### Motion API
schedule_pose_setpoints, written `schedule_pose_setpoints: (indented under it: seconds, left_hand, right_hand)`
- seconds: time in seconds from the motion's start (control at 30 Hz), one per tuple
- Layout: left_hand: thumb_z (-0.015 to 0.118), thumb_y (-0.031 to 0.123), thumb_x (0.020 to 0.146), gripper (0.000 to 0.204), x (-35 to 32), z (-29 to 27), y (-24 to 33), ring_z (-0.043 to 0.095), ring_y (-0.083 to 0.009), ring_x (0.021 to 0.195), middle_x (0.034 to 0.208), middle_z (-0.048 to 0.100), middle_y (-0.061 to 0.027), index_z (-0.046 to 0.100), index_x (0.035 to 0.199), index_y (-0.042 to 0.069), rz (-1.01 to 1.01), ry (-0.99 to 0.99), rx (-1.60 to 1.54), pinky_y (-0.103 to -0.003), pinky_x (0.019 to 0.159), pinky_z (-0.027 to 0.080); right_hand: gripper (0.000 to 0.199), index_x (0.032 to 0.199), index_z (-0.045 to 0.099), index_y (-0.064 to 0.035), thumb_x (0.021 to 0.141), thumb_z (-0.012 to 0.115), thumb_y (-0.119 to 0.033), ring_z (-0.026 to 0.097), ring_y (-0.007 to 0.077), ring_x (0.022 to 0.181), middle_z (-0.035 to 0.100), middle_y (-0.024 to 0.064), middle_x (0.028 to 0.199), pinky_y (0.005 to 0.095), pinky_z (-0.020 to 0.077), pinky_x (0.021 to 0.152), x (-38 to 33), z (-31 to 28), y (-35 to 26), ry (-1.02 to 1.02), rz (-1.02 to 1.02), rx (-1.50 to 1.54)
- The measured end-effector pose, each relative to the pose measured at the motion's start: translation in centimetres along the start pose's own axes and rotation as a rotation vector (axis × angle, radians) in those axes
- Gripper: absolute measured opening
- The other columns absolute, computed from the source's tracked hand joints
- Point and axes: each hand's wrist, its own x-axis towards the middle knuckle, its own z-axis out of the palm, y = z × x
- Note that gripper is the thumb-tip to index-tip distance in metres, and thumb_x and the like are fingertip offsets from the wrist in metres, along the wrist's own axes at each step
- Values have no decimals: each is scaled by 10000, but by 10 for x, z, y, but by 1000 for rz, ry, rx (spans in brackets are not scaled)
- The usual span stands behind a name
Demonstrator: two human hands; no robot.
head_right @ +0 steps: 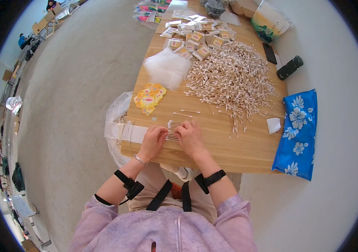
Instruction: The recorder is placing small bundles of cotton swabs into small clear plastic bags.
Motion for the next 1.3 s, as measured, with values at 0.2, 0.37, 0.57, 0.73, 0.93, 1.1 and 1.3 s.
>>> schedule_pose_setpoints:
  seconds: [0.2, 0.37, 0.57, 0.73, 0.93, 1.1, 1.3]
  left_hand:
    - [621, 124, 902, 138, -10, -4, 17, 548, -86, 714, 807, 621, -19, 618, 967, 2, -289, -43, -422, -216, 648, 447]
    - [615, 158, 918, 154, -16, -6, 14, 527, -42, 703, 803, 610, 21, 622, 967, 12, -387, -107, -698, -190, 634, 431]
    - [636, 176, 906, 162, -12, -4, 19, 520, -34, 704, 780, 602, 33, 630, 957, 22, -469, -49, -821, -181, 628, 435]
    - [675, 102, 868, 121, -11, -3, 23, 544, -32, 747, 833, 623, 28, 636, 949, 22, -439, -71, -882, -171, 669, 455]
    - [674, 75, 862, 96, -10, -5, 26, 545, -32, 748, 844, 626, 28, 639, 936, 24, -429, -98, -890, -177, 679, 460]
    - [683, 86, 854, 119, -17, -8, 14, 566, -41, 721, 813, 633, 18, 637, 935, 14, -480, -163, -881, -182, 653, 460]
    - [757, 89, 768, 312, -13, -8, 6, 553, -80, 754, 864, 609, -6, 605, 1030, 16, -450, 20, -488, -218, 693, 472]
  right_hand:
    - [56, 808, 666, -68, 793, 649, -119, 558, 283, 777, 612, 103, 780, 379, 455, 736, -17, -8, -6, -119, 131, 348]
    - [71, 823, 660, -30, 833, 623, -90, 590, 192, 736, 636, 88, 774, 304, 467, 662, -22, -11, -12, -186, 255, 651]
    - [101, 845, 645, -12, 866, 639, -110, 536, 52, 692, 608, -12, 755, 206, 441, 600, -23, -15, -15, -169, 455, 978]
    - [115, 847, 647, -20, 879, 631, -130, 504, 30, 649, 583, -37, 719, 194, 426, 583, -25, -15, -9, -207, 446, 1058]
    - [167, 848, 648, -29, 927, 560, -147, 506, 37, 624, 570, -33, 673, 199, 417, 567, -23, -25, -15, -317, 504, 1030]
    - [198, 834, 637, -42, 949, 518, -152, 501, 49, 567, 569, -6, 627, 214, 411, 538, -26, -23, -14, -459, 475, 1057]
    - [96, 840, 643, -94, 811, 665, -182, 573, 220, 821, 598, 55, 766, 353, 455, 723, -33, -4, 0, 30, -8, 35]
